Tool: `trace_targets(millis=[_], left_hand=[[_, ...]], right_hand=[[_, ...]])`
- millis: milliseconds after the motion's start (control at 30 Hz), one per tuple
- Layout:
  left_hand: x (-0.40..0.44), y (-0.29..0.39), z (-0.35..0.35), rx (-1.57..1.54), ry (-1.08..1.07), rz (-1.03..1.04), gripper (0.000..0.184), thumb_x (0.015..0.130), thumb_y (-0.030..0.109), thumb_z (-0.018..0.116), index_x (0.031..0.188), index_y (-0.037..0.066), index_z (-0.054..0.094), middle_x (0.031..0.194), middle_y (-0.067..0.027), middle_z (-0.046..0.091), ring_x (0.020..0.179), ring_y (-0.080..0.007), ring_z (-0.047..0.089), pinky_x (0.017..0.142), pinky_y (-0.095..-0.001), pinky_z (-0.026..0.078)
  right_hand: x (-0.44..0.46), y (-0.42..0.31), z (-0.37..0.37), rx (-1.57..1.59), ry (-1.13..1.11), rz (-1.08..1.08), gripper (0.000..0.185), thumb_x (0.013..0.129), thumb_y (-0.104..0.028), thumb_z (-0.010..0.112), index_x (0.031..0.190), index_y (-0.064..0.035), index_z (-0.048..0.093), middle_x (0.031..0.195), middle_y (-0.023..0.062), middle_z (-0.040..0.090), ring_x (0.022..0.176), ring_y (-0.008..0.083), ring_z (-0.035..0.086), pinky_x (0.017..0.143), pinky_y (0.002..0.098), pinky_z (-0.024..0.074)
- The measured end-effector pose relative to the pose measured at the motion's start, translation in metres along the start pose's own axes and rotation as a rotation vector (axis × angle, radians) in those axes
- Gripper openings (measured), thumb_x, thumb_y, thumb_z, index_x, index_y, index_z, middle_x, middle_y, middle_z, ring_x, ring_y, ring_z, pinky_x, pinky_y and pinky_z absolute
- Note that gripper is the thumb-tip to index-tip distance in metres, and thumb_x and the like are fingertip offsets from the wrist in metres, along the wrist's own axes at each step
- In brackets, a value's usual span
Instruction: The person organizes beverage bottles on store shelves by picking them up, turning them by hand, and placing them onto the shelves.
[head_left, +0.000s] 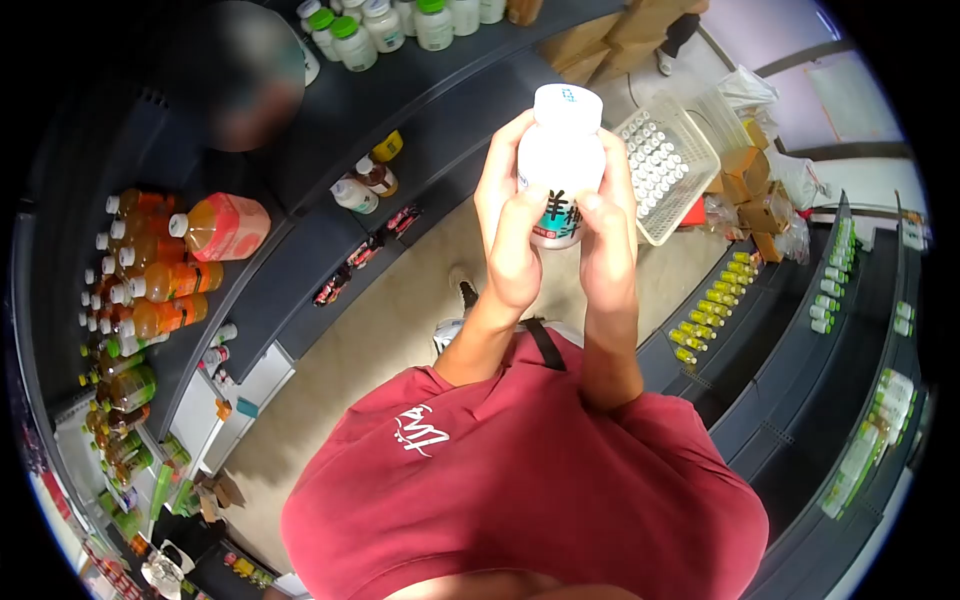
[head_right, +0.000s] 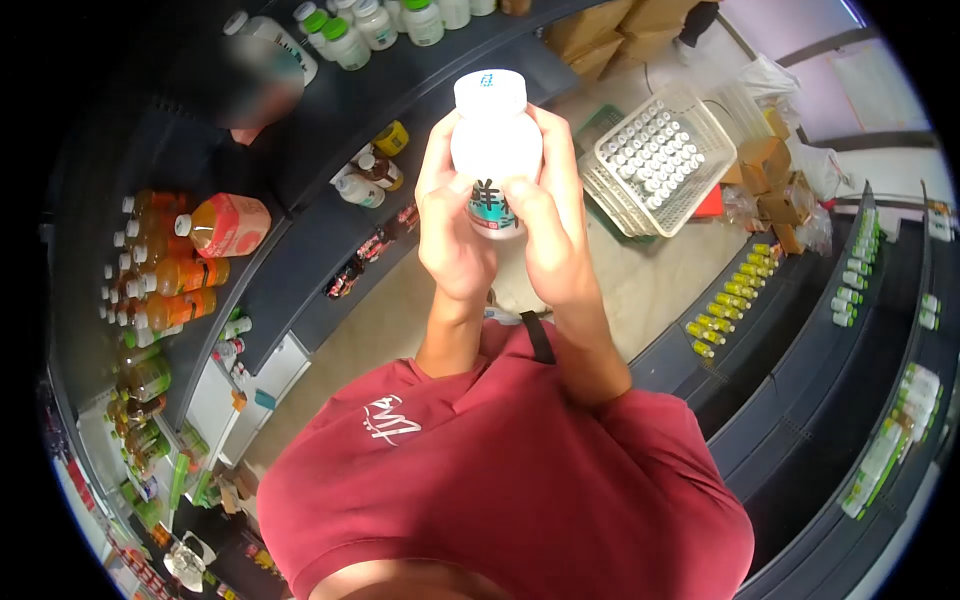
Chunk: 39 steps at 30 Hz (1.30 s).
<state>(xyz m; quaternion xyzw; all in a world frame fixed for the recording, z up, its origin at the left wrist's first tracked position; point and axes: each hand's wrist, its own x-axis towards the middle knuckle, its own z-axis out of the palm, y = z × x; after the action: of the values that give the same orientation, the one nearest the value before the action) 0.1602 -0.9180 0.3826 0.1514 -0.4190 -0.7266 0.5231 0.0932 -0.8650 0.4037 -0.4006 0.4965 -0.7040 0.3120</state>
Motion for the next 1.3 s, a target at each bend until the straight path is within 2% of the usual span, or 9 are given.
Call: trace_targets(millis=[200,300,467,600,700,1000,1133,1233,1300], left_hand=[[-0.046,-0.026,0.071,-0.056,-0.202,-0.041,0.057,0.081,0.021,0.048,0.131,-0.007,0.044,0.123,-0.0154,0.054,0.116,-0.0212,0.05,0.102,-0.0321,0.036],[-0.084,-0.049,0.123,-0.057,-0.325,-0.067,0.057,0.082,0.02,0.048,0.132,-0.007,0.042,0.125,-0.0152,0.052,0.117,-0.0212,0.048,0.103,-0.0319,0.035],[-0.159,-0.093,0.212,-0.053,-0.586,-0.195,0.063,0.084,0.024,0.047,0.14,-0.003,0.034,0.133,-0.0145,0.045,0.125,-0.0216,0.042,0.107,-0.0334,0.029],[-0.225,-0.126,0.271,-0.083,-0.797,-0.311,0.065,0.084,0.028,0.048,0.141,-0.001,0.034,0.135,-0.013,0.045,0.127,-0.0213,0.041,0.108,-0.0342,0.03],[-0.282,-0.147,0.31,-0.088,-0.944,-0.444,0.066,0.085,0.03,0.048,0.142,0.001,0.033,0.137,-0.0123,0.044,0.128,-0.022,0.041,0.108,-0.0348,0.03],[-0.4,-0.186,0.392,-0.105,-1.365,-0.647,0.077,0.081,0.036,0.054,0.146,0.004,0.027,0.141,-0.0113,0.039,0.132,-0.0234,0.037,0.108,-0.0376,0.03],[-0.438,-0.207,0.416,-0.154,-1.5,-0.685,0.073,0.085,0.037,0.049,0.143,0.0,0.028,0.137,-0.0142,0.04,0.127,-0.0238,0.041,0.107,-0.0369,0.031],[-0.451,-0.225,0.442,-0.293,-1.575,-0.836,0.074,0.081,0.031,0.05,0.146,0.005,0.027,0.14,-0.0113,0.039,0.132,-0.0249,0.037,0.109,-0.0394,0.029],[-0.464,-0.229,0.463,-0.356,-1.657,-0.872,0.071,0.08,0.028,0.048,0.144,0.003,0.03,0.139,-0.0119,0.041,0.131,-0.0256,0.039,0.109,-0.0393,0.028]], right_hand=[[-0.051,-0.041,-0.072,-0.036,0.162,-0.069,0.056,0.085,-0.02,0.046,0.134,0.0052,0.037,0.124,0.0142,0.05,0.116,0.0206,0.048,0.101,0.0321,0.0364],[-0.091,-0.071,-0.123,-0.042,0.289,-0.095,0.058,0.082,-0.02,0.045,0.134,0.0061,0.038,0.124,0.0141,0.051,0.116,0.02,0.048,0.1,0.0312,0.0376],[-0.174,-0.118,-0.214,-0.026,0.474,-0.181,0.057,0.08,-0.017,0.046,0.132,0.0057,0.039,0.124,0.0136,0.051,0.116,0.0195,0.049,0.1,0.0306,0.0386],[-0.254,-0.141,-0.275,-0.014,0.671,-0.274,0.054,0.08,-0.016,0.049,0.13,0.0053,0.042,0.122,0.0123,0.052,0.114,0.0182,0.051,0.098,0.0302,0.0398],[-0.319,-0.16,-0.319,-0.145,0.766,-0.353,0.052,0.081,-0.016,0.052,0.128,0.0053,0.044,0.118,0.0111,0.055,0.111,0.0171,0.052,0.097,0.0297,0.0406],[-0.452,-0.188,-0.378,-0.179,1.165,-0.575,0.058,0.073,-0.017,0.054,0.125,0.0062,0.047,0.117,0.0121,0.056,0.11,0.0187,0.054,0.096,0.0296,0.0414],[-0.489,-0.189,-0.396,-0.204,1.313,-0.662,0.058,0.07,-0.016,0.055,0.124,0.0051,0.049,0.116,0.0111,0.056,0.11,0.0184,0.054,0.095,0.0286,0.0415],[-0.501,-0.2,-0.41,-0.34,1.436,-0.6,0.058,0.069,-0.016,0.054,0.124,0.0042,0.049,0.116,0.0106,0.056,0.11,0.0177,0.053,0.095,0.0285,0.0409],[-0.513,-0.203,-0.419,-0.409,1.5,-0.643,0.059,0.069,-0.016,0.053,0.124,0.0029,0.049,0.115,0.0096,0.056,0.109,0.0162,0.052,0.095,0.0276,0.0395]])
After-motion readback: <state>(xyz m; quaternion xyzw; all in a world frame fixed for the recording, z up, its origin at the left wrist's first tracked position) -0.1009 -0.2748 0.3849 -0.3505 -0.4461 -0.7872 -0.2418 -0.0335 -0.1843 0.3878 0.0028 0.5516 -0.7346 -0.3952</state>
